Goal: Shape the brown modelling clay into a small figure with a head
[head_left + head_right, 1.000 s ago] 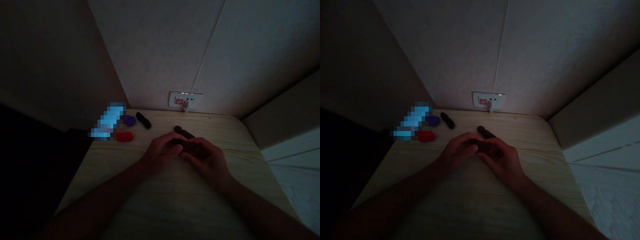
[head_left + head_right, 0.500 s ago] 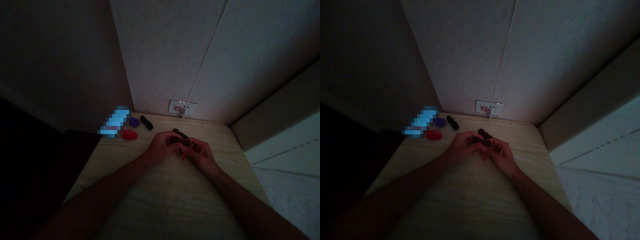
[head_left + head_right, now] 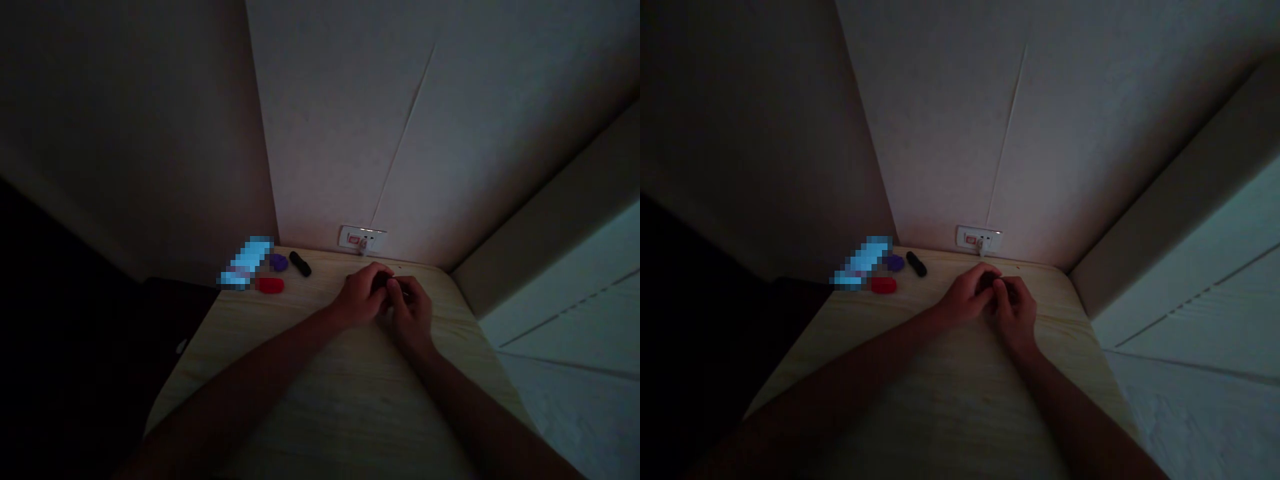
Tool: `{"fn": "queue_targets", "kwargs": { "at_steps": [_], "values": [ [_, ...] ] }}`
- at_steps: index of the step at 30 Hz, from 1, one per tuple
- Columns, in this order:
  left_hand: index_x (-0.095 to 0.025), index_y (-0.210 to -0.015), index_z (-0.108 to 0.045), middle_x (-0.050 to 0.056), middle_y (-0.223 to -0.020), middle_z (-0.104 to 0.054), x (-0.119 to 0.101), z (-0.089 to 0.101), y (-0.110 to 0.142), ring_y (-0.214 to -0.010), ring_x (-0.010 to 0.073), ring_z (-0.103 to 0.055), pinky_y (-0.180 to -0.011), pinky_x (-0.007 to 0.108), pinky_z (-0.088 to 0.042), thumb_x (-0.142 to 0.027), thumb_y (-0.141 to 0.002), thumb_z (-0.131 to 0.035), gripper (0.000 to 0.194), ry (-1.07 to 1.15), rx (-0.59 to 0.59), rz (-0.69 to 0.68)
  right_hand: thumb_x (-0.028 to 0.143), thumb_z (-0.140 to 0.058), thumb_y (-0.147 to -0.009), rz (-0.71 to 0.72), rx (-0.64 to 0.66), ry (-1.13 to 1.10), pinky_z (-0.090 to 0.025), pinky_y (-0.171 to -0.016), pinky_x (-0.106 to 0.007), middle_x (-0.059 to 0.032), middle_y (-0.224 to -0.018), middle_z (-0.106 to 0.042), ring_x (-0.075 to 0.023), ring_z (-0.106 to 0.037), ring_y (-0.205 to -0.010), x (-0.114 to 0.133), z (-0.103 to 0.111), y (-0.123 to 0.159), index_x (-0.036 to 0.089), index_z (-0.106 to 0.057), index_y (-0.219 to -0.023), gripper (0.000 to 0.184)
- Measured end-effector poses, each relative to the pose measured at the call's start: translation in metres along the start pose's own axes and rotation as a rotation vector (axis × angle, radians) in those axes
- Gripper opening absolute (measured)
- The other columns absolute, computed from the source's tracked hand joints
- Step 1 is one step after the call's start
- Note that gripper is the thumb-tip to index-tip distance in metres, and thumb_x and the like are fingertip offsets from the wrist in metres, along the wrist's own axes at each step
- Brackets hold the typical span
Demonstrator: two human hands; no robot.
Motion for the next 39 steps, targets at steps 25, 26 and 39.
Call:
{"fn": "queue_targets", "kwargs": {
  "at_steps": [25, 26, 39],
  "values": [
    [-0.020, -0.109, -0.051, 0.008, -0.098, -0.073, -0.001, 0.031, 0.078, -0.089, 0.0219, -0.071, -0.081, 0.036, -0.053, -0.045, -0.104, -0.052, 0.026, -0.035, 0.103, 0.178, 0.051, -0.055, -0.104, -0.001, 0.369, 0.071, -0.037, -0.049, -0.024, 0.0029, -0.058, -0.053, -0.0118, -0.047, -0.051, 0.005, -0.040, 0.034, 0.021, -0.058, -0.072, 0.045],
    [-0.020, -0.103, -0.052, 0.006, -0.093, -0.072, 0.001, 0.033, 0.078, -0.085, 0.0206, -0.070, -0.078, 0.034, -0.053, -0.047, -0.102, -0.055, 0.027, -0.014, 0.090, 0.198, 0.051, -0.055, -0.104, 0.011, 0.359, 0.084, -0.037, -0.049, -0.025, 0.0031, -0.058, -0.052, -0.0118, -0.047, -0.052, 0.006, -0.041, 0.034, 0.021, -0.058, -0.072, 0.044],
    [-0.016, -0.084, -0.067, 0.001, -0.070, -0.068, 0.009, 0.047, 0.071, -0.066, 0.0146, -0.064, -0.064, 0.027, -0.050, -0.045, -0.087, -0.076, 0.031, 0.423, -0.124, 0.286, 0.046, -0.082, -0.087, -0.147, 0.193, -0.217, -0.047, -0.042, -0.023, 0.0053, -0.065, -0.060, -0.0129, -0.057, -0.048, -0.005, -0.040, 0.033, 0.026, -0.058, -0.095, 0.032]
  ]
}}
Point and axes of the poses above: each hand's wrist, its own y-axis away from the middle knuckle, its own z-axis out of the back of the hand, x = y × z, the point moved 6 cm from there along -y, towards the middle knuckle
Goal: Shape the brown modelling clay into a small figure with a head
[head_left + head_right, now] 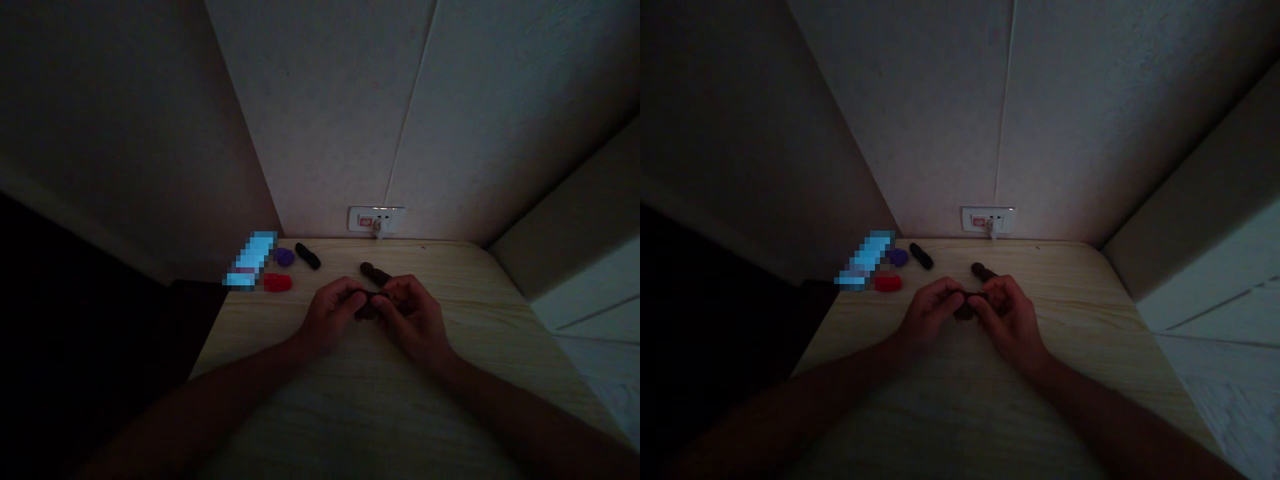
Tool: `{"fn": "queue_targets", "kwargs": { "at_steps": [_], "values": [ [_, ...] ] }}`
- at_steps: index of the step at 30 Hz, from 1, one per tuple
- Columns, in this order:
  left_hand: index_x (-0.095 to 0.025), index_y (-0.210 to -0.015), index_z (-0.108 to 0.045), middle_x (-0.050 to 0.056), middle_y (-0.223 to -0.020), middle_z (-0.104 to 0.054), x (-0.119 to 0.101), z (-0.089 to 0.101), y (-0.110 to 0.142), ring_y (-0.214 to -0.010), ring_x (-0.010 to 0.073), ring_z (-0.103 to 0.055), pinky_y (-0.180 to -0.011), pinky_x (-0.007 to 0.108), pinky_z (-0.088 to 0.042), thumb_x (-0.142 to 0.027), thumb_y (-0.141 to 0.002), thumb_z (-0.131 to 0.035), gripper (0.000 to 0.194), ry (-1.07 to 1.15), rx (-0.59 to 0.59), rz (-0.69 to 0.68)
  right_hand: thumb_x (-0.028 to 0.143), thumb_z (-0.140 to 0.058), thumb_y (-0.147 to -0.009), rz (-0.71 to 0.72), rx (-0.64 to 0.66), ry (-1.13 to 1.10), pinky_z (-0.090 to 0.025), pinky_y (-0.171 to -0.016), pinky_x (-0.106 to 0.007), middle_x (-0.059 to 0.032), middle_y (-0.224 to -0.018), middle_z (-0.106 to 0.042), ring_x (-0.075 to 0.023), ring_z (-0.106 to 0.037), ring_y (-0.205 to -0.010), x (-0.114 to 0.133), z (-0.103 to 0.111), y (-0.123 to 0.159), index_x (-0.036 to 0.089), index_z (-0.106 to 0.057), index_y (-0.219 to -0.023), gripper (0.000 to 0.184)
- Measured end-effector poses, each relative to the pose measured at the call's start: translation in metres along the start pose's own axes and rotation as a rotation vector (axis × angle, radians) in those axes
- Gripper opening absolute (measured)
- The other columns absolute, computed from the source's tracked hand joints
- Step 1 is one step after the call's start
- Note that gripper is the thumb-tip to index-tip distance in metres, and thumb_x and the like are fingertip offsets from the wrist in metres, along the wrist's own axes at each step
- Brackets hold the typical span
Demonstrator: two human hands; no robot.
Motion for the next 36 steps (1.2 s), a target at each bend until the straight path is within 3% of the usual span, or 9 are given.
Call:
{"fn": "queue_targets", "kwargs": {
  "at_steps": [3, 6, 11, 16, 21, 24, 27, 31, 36],
  "values": [
    [-0.015, -0.085, -0.070, 0.003, -0.074, -0.074, 0.003, 0.003, 0.000, -0.070, 0.0157, -0.069, -0.069, 0.028, -0.054, -0.042, -0.083, -0.081, 0.029, 0.023, -0.029, 0.030, 0.043, -0.085, -0.085, 0.101, -0.060, 0.153, -0.055, -0.049, -0.026, 0.0010, -0.071, -0.067, -0.0164, -0.066, -0.056, 0.006, 0.009, -0.004, 0.025, -0.064, -0.093, 0.029],
    [-0.015, -0.091, -0.074, 0.006, -0.085, -0.080, 0.007, 0.005, 0.003, -0.078, 0.0188, -0.074, -0.077, 0.031, -0.058, -0.037, -0.080, -0.084, 0.027, 0.019, -0.067, 0.085, 0.039, -0.079, -0.091, 0.294, -0.036, 0.365, -0.063, -0.065, -0.032, -0.0084, -0.095, -0.076, -0.0210, -0.074, -0.077, 0.020, 0.011, -0.005, 0.023, -0.075, -0.100, 0.019],
    [-0.016, -0.090, -0.079, 0.006, -0.089, -0.081, 0.008, 0.008, 0.006, -0.084, 0.0223, -0.075, -0.084, 0.036, -0.059, -0.030, -0.073, -0.088, 0.024, -0.026, -0.124, 0.113, 0.041, -0.083, -0.088, 0.513, 0.090, 0.529, -0.066, -0.082, -0.041, -0.0146, -0.115, -0.079, -0.0278, -0.077, -0.097, 0.031, 0.002, 0.003, 0.021, -0.075, -0.126, 0.044],
    [-0.017, -0.083, -0.076, 0.003, -0.091, -0.070, 0.005, 0.008, 0.006, -0.091, 0.0201, -0.069, -0.085, 0.034, -0.057, -0.028, -0.074, -0.087, 0.019, -0.073, -0.085, 0.018, 0.032, -0.072, -0.096, 0.453, 0.203, 0.552, -0.066, -0.085, -0.040, -0.0119, -0.109, -0.083, -0.0269, -0.080, -0.094, 0.028, -0.002, 0.005, 0.022, -0.075, -0.127, 0.032],
    [-0.022, -0.107, -0.064, 0.003, -0.102, -0.069, 0.006, 0.011, 0.006, -0.093, 0.0184, -0.069, -0.081, 0.031, -0.059, -0.030, -0.075, -0.090, 0.042, -0.077, -0.064, 0.031, 0.020, -0.065, -0.095, 0.359, 0.287, 0.527, -0.065, -0.082, -0.036, -0.0099, -0.105, -0.084, -0.0243, -0.081, -0.089, 0.028, -0.003, 0.005, 0.021, -0.075, -0.120, 0.028],
    [-0.023, -0.116, -0.071, 0.007, -0.118, -0.069, -0.002, 0.009, 0.005, -0.103, 0.0205, -0.070, -0.089, 0.034, -0.060, -0.029, -0.078, -0.089, 0.043, -0.255, 0.039, -0.062, 0.016, -0.062, -0.093, 0.292, 0.317, 0.499, -0.064, -0.086, -0.037, -0.0089, -0.110, -0.084, -0.0242, -0.081, -0.094, 0.022, -0.004, 0.007, 0.023, -0.072, -0.118, 0.028],
    [-0.024, -0.117, -0.078, 0.007, -0.114, -0.075, -0.009, 0.006, 0.005, -0.105, 0.0214, -0.071, -0.096, 0.037, -0.059, -0.029, -0.086, -0.083, 0.032, -0.408, 0.125, -0.149, 0.018, -0.066, -0.092, 0.189, 0.288, 0.422, -0.064, -0.082, -0.034, -0.0072, -0.106, -0.084, -0.0230, -0.082, -0.092, 0.013, -0.002, 0.006, 0.025, -0.063, -0.114, 0.023],
    [-0.022, -0.102, -0.082, 0.005, -0.100, -0.081, -0.015, 0.008, 0.006, -0.095, 0.0221, -0.075, -0.091, 0.036, -0.060, -0.023, -0.080, -0.087, 0.022, -0.415, 0.048, -0.148, 0.021, -0.074, -0.088, 0.174, 0.244, 0.387, -0.062, -0.074, -0.030, -0.0036, -0.093, -0.082, -0.0209, -0.080, -0.083, 0.015, 0.001, 0.006, 0.026, -0.056, -0.107, 0.026],
    [-0.020, -0.086, -0.082, 0.004, -0.088, -0.083, -0.015, 0.011, 0.005, -0.085, 0.0228, -0.078, -0.085, 0.037, -0.063, -0.016, -0.075, -0.084, 0.011, -0.283, -0.032, 0.029, 0.029, -0.074, -0.091, 0.267, 0.321, 0.437, -0.061, -0.074, -0.032, -0.0064, -0.095, -0.080, -0.0209, -0.077, -0.082, 0.029, -0.002, 0.009, 0.023, -0.065, -0.113, 0.024]
  ]
}}
Point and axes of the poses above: each hand's wrist, its own y-axis away from the middle knuckle, its own z-axis out of the back of the hand, x = y × z, the point moved 6 cm from there along -y, towards the middle knuckle
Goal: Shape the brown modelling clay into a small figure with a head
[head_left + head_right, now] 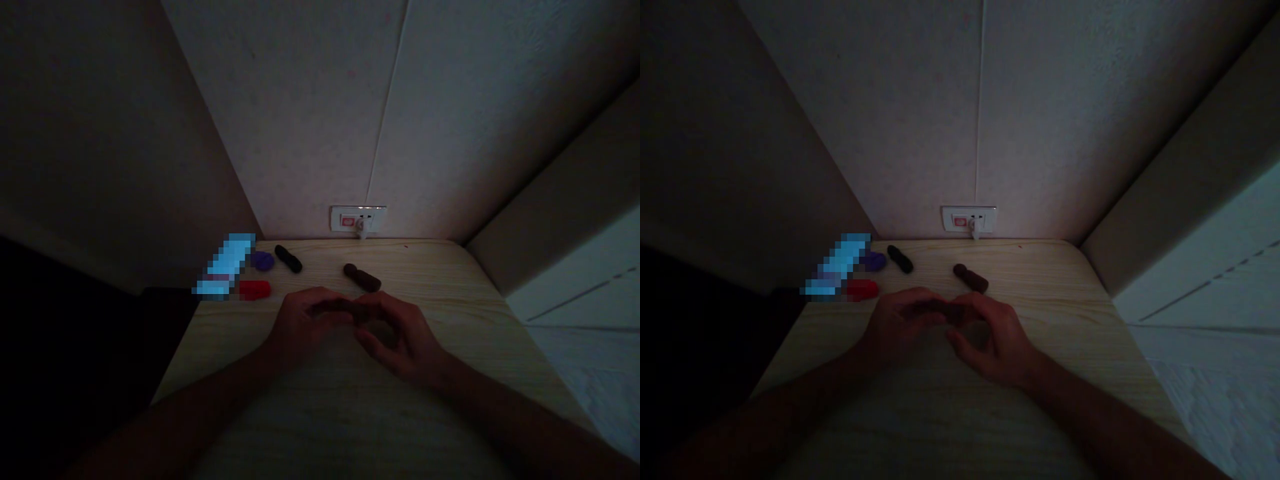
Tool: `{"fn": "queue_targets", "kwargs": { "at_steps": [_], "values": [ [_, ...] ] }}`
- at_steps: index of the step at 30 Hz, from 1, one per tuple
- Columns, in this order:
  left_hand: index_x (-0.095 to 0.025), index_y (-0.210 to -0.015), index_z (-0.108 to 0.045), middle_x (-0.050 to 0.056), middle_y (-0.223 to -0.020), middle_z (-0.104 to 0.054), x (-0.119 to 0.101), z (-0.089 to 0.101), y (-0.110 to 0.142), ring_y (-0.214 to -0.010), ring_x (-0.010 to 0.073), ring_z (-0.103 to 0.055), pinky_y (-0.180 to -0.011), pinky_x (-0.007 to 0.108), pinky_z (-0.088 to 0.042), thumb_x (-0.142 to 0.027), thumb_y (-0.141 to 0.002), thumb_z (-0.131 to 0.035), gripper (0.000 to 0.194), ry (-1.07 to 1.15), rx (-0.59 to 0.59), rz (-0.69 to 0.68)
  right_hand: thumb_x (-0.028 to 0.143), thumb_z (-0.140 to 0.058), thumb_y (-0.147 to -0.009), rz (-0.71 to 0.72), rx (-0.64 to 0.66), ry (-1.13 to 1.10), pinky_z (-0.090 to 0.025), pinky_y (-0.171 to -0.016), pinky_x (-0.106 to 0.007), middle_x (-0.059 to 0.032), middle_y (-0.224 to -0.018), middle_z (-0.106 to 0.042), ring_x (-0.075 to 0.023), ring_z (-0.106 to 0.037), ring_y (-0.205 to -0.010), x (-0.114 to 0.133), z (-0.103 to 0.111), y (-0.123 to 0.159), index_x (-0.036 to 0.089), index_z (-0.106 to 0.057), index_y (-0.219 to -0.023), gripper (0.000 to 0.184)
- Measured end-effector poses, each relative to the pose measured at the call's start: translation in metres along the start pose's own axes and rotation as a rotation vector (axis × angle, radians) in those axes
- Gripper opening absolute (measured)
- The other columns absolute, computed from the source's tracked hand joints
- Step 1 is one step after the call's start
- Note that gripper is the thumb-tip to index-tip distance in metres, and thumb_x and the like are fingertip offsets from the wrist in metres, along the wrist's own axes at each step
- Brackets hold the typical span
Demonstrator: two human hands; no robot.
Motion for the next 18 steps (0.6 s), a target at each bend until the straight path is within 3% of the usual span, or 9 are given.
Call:
{"fn": "queue_targets", "kwargs": {
  "at_steps": [7, 12, 15, 18],
  "values": [
    [-0.018, -0.085, -0.077, 0.003, -0.080, -0.080, 0.004, -0.003, -0.002, -0.074, 0.0186, -0.074, -0.074, 0.032, -0.060, -0.018, -0.077, -0.082, 0.009, 0.135, 0.113, 0.029, 0.032, -0.071, -0.097, -0.061, -0.015, -0.073, -0.054, -0.058, -0.025, -0.0018, -0.076, -0.078, -0.0158, -0.071, -0.063, 0.005, 0.003, -0.002, 0.022, -0.074, -0.097, 0.011],
    [-0.020, -0.117, -0.068, 0.007, -0.096, -0.079, 0.003, -0.014, 0.006, -0.083, 0.0196, -0.074, -0.074, 0.031, -0.058, -0.032, -0.094, -0.072, 0.027, 0.109, 0.346, -0.070, 0.034, -0.066, -0.099, -0.086, 0.059, -0.131, -0.050, -0.053, -0.024, -0.0007, -0.068, -0.073, -0.0148, -0.067, -0.058, 0.004, 0.000, -0.002, 0.021, -0.072, -0.092, 0.016],
    [-0.021, -0.122, -0.068, 0.004, -0.084, -0.076, 0.007, -0.016, 0.008, -0.068, 0.0156, -0.070, -0.065, 0.028, -0.057, -0.038, -0.099, -0.066, 0.029, 0.076, 0.318, -0.034, 0.037, -0.064, -0.101, -0.128, 0.075, -0.184, -0.052, -0.055, -0.026, -0.0011, -0.069, -0.073, -0.0158, -0.067, -0.060, -0.003, -0.003, 0.000, 0.021, -0.069, -0.091, 0.019],
    [-0.018, -0.114, -0.073, 0.002, -0.073, -0.072, 0.011, -0.018, 0.008, -0.056, 0.0139, -0.066, -0.053, 0.026, -0.056, -0.041, -0.098, -0.068, 0.029, 0.218, 0.239, 0.049, 0.043, -0.062, -0.102, -0.200, 0.071, -0.291, -0.054, -0.057, -0.027, -0.0020, -0.069, -0.073, -0.0169, -0.069, -0.061, -0.010, -0.008, 0.000, 0.022, -0.065, -0.087, 0.026]
  ]
}}
Point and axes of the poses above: each hand's wrist, its own y-axis away from the middle knuckle, its own z-axis out of the back of the hand, x = y × z, the point moved 6 cm from there along -y, towards the middle knuckle
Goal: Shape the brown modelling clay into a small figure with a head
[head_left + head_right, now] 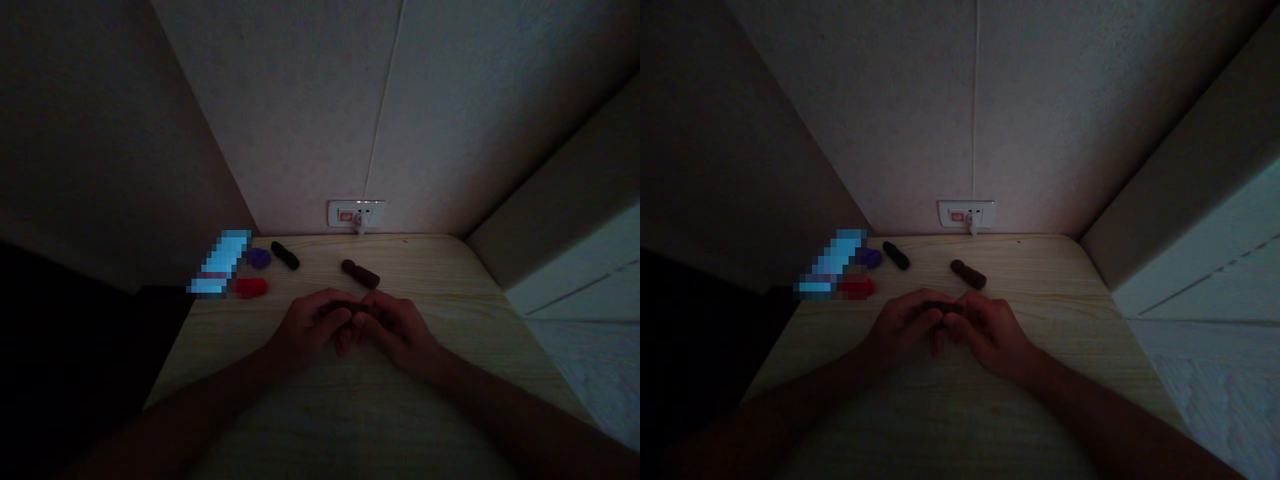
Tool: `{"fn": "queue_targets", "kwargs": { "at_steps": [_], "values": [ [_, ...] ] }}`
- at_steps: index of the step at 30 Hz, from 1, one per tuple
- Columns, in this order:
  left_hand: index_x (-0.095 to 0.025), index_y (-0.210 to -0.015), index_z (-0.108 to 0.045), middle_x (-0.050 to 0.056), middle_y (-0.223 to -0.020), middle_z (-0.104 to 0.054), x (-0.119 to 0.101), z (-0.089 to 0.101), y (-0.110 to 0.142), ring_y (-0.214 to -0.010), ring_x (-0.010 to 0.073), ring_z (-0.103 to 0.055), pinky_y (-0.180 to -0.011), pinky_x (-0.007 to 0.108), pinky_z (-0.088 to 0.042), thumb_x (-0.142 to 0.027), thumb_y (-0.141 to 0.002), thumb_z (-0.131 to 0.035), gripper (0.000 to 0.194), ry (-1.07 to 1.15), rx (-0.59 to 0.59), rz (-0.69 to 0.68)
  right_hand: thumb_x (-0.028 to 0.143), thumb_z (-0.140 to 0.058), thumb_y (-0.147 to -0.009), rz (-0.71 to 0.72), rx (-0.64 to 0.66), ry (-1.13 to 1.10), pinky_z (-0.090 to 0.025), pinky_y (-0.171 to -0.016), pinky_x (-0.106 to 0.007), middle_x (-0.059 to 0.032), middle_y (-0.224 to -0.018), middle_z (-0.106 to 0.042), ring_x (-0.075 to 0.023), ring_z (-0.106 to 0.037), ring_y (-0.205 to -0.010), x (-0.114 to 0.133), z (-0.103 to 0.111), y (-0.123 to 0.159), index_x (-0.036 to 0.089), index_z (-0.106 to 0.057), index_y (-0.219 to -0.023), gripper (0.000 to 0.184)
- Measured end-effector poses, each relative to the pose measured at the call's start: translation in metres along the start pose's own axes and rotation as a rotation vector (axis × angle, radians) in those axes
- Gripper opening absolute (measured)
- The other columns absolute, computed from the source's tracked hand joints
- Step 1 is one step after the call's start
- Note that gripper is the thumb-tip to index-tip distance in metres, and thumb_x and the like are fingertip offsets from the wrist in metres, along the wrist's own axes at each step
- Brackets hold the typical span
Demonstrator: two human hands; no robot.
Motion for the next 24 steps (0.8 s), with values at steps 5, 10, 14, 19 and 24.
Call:
{"fn": "queue_targets", "kwargs": {
  "at_steps": [5, 10, 14, 19, 24],
  "values": [
    [-0.013, -0.112, -0.073, 0.003, -0.065, -0.070, 0.012, -0.006, -0.004, -0.047, 0.0157, -0.064, -0.041, 0.026, -0.053, -0.045, -0.090, -0.077, 0.039, 0.289, -0.011, 0.093, 0.049, -0.067, -0.100, -0.071, 0.021, -0.307, -0.058, -0.060, -0.028, -0.0027, -0.069, -0.075, -0.0167, -0.071, -0.061, -0.007, -0.006, -0.004, 0.020, -0.064, -0.085, 0.033],
    [-0.014, -0.113, -0.068, 0.003, -0.067, -0.068, 0.014, -0.007, -0.008, -0.054, 0.0153, -0.064, -0.047, 0.025, -0.052, -0.050, -0.094, -0.070, 0.041, 0.321, 0.005, 0.089, 0.054, -0.060, -0.102, -0.144, 0.045, -0.447, -0.055, -0.057, -0.028, -0.0030, -0.067, -0.072, -0.0168, -0.070, -0.059, -0.014, -0.009, -0.005, 0.019, -0.064, -0.084, 0.039],
    [-0.017, -0.120, -0.055, 0.001, -0.072, -0.070, 0.006, -0.003, -0.005, -0.055, 0.0116, -0.059, -0.050, 0.021, -0.045, -0.051, -0.097, -0.066, 0.042, 0.097, -0.048, 0.034, 0.051, -0.074, -0.093, -0.137, -0.012, -0.394, -0.057, -0.061, -0.029, -0.0010, -0.077, -0.075, -0.0167, -0.071, -0.064, -0.013, -0.006, -0.004, 0.022, -0.063, -0.112, 0.037],
    [-0.022, -0.112, -0.050, -0.007, -0.063, -0.058, 0.006, 0.002, 0.000, -0.050, 0.0081, -0.049, -0.046, 0.017, -0.036, -0.054, -0.098, -0.063, 0.038, -0.028, -0.120, 0.071, 0.045, -0.087, -0.081, -0.157, -0.079, -0.277, -0.057, -0.060, -0.029, 0.0009, -0.072, -0.074, -0.0165, -0.069, -0.061, -0.012, -0.003, -0.003, 0.024, -0.070, -0.099, 0.033],
    [-0.021, -0.112, -0.051, -0.007, -0.059, -0.057, 0.013, 0.007, -0.002, -0.046, 0.0085, -0.047, -0.045, 0.018, -0.035, -0.052, -0.101, -0.057, 0.033, 0.002, -0.119, 0.092, 0.045, -0.081, -0.087, -0.128, -0.099, -0.230, -0.056, -0.056, -0.027, 0.0014, -0.064, -0.071, -0.0153, -0.067, -0.056, -0.010, 0.002, -0.006, 0.022, -0.075, -0.099, 0.027]
  ]
}}
Point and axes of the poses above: each hand's wrist, its own y-axis away from the middle knuckle, its own z-axis out of the back of the hand, x = y × z, the point moved 6 cm from there along -y, towards the middle knuckle
